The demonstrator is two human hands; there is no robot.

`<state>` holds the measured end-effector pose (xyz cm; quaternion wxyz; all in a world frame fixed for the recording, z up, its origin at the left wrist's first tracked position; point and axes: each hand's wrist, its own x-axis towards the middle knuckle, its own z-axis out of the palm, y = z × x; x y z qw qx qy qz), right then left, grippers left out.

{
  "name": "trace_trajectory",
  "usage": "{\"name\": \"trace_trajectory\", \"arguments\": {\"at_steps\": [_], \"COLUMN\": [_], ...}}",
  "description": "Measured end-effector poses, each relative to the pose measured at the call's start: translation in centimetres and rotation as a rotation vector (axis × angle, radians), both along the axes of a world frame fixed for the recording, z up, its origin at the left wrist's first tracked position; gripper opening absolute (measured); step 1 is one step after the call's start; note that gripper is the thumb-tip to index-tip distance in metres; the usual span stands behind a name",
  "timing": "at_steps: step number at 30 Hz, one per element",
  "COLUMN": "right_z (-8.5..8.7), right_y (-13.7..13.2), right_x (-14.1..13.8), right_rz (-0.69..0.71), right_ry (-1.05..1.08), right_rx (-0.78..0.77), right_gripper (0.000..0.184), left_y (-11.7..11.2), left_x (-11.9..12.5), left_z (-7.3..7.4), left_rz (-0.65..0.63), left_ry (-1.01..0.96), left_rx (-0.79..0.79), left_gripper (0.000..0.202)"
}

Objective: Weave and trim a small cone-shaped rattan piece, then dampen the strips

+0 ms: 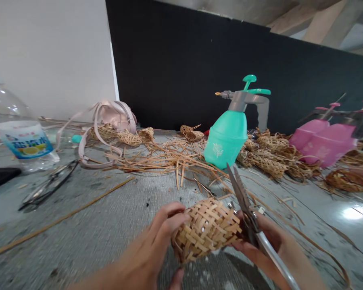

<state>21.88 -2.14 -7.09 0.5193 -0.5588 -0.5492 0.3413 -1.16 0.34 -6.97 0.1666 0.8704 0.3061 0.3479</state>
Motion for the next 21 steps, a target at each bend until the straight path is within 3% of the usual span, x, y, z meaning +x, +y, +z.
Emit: {"name": "trace_trajectory", "arguments": {"at_steps": [4, 8, 13, 21], "right_z": [-0.2, -0.7, -0.7, 1.8], "right_y": [0.2, 0.2, 0.1, -0.5], "right_x": [0.4, 0.2, -1.1, -0.6], "right_rz": [0.031, 0.161, 0.03, -0.028], "right_ry": [0.028, 0.147, 0.355, 0.139], "right_rx": [-0.019, -0.068, -0.014, -0.185], "right_gripper": [0.034, 0.036, 0.033, 0.046], "left_y": [0.4, 0.4, 0.2, 0.4], "left_x": [0.5, 0.6, 0.6, 0.9], "left_z": [-0.2, -0.4, -0.4, -0.9], "left_rz": [0.062, 0.055, 0.067, 0.046], "left_ry": [-0.085, -0.089, -0.097, -0.077], "left_rx": [0.05, 0.076, 0.079, 0.194], "left_gripper": [0.072, 0.071, 0.07, 0.059]}}
